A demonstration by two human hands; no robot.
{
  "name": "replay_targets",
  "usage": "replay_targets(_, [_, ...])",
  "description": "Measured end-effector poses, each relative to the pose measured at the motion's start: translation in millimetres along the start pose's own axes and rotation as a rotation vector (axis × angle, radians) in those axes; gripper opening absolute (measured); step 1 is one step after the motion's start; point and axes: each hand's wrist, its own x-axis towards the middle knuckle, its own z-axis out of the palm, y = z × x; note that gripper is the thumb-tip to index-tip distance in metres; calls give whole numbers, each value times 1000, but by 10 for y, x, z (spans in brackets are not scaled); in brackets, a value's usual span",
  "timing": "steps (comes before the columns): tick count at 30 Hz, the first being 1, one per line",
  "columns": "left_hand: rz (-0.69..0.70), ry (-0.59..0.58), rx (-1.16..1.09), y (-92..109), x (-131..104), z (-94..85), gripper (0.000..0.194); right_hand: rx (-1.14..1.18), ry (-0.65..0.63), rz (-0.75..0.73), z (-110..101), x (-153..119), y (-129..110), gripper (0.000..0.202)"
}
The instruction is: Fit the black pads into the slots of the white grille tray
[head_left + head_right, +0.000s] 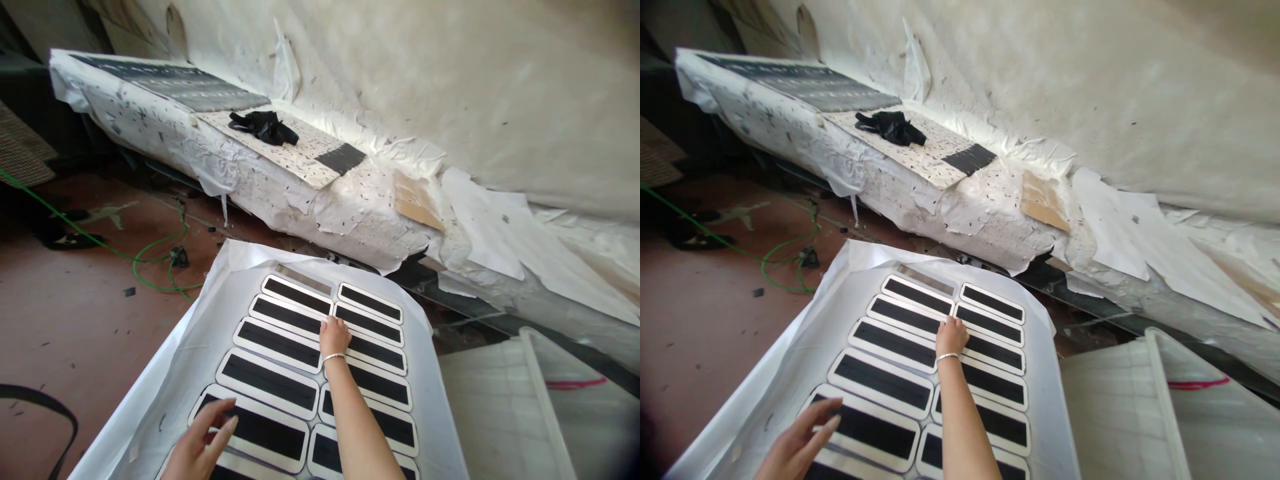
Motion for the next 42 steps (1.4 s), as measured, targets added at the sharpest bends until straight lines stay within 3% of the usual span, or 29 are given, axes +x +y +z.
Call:
replay_targets(4, [110,106,121,487,912,-79,42,-30,-37,-82,8,16,-5,18])
replay_targets(8, [72,166,323,769,1753,-9,36,-22,-71,-114,20,-1,46,22])
replay_targets(13, [-41,134,482,935,2373,40,38,24,-81,-165,60,15,164,28])
replay_targets(17, [-83,35,630,962,2487,70,32,89,-133,-133,73,50,188,27])
replay_targets(20, [-75,-12,734,964,2467,87,40,131,-164,-63,65,99,156,21])
replay_targets(27, [-148,-6,833,1013,2537,53,37,190,-190,4,1,179,119,17])
replay_targets(33, [-163,-37,825,1007,2645,-20,19,193,-219,-45,7,255,175,12])
replay_targets(42, [-97,-12,891,987,2603,-33,25,128,-276,-155,-2,337,220,11])
